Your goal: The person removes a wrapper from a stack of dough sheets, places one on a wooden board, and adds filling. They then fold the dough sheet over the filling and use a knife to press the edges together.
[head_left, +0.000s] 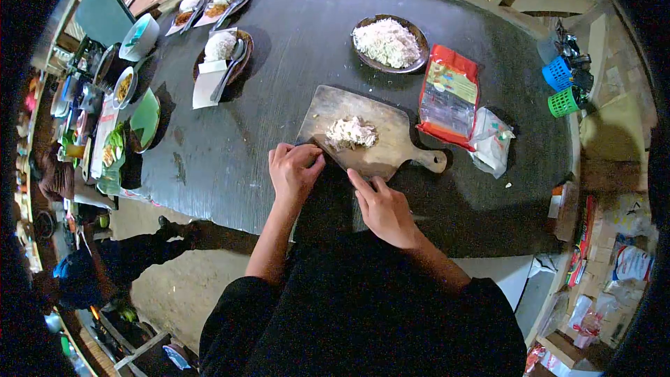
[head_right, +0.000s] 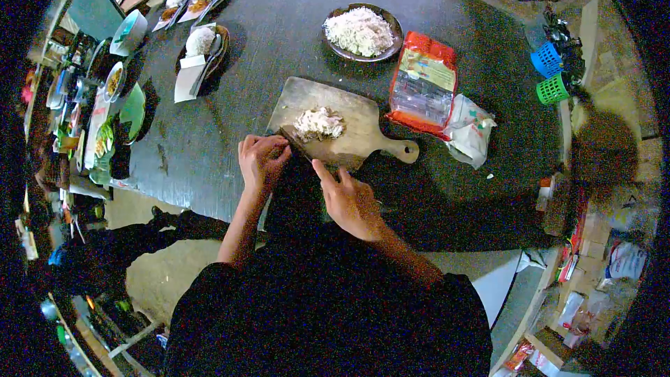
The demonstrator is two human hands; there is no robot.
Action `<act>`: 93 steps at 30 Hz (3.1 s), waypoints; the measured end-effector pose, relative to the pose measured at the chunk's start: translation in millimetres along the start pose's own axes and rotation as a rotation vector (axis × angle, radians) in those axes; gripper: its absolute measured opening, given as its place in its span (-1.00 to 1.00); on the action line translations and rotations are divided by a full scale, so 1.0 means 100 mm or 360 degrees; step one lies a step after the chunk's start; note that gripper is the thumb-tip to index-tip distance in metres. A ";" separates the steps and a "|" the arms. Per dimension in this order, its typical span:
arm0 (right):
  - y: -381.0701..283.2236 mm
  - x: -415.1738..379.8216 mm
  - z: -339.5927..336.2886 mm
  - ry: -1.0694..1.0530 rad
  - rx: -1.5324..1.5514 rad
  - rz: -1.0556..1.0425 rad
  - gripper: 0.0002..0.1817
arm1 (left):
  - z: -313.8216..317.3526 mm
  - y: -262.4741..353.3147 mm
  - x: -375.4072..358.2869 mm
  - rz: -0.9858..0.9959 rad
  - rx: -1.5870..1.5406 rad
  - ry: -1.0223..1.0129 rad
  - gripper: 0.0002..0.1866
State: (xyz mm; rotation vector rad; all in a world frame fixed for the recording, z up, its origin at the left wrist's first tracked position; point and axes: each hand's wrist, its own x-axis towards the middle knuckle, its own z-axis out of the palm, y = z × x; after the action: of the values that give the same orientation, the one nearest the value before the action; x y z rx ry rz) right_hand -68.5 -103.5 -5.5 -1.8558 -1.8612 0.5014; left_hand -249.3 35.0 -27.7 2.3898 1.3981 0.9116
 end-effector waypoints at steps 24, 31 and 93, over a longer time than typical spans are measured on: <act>0.01 -0.03 -0.08 -0.0010 0.0039 -0.0021 -0.45 | 0.04 -0.05 -0.01 0.0100 0.0039 0.0106 -0.86; -0.01 0.08 -0.01 0.0048 -0.0002 -0.0001 -0.46 | 0.03 -0.03 -0.01 0.0114 0.0043 0.0084 -0.86; 0.05 -0.14 -0.11 0.0041 0.0169 -0.0026 -0.45 | -0.02 0.00 0.00 0.0121 0.0104 0.0064 -0.88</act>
State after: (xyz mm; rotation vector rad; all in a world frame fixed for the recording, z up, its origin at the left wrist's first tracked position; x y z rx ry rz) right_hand -58.1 -118.1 -0.4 -1.7680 -1.7959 0.5570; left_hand -250.9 34.6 -26.7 2.5018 1.3808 0.9520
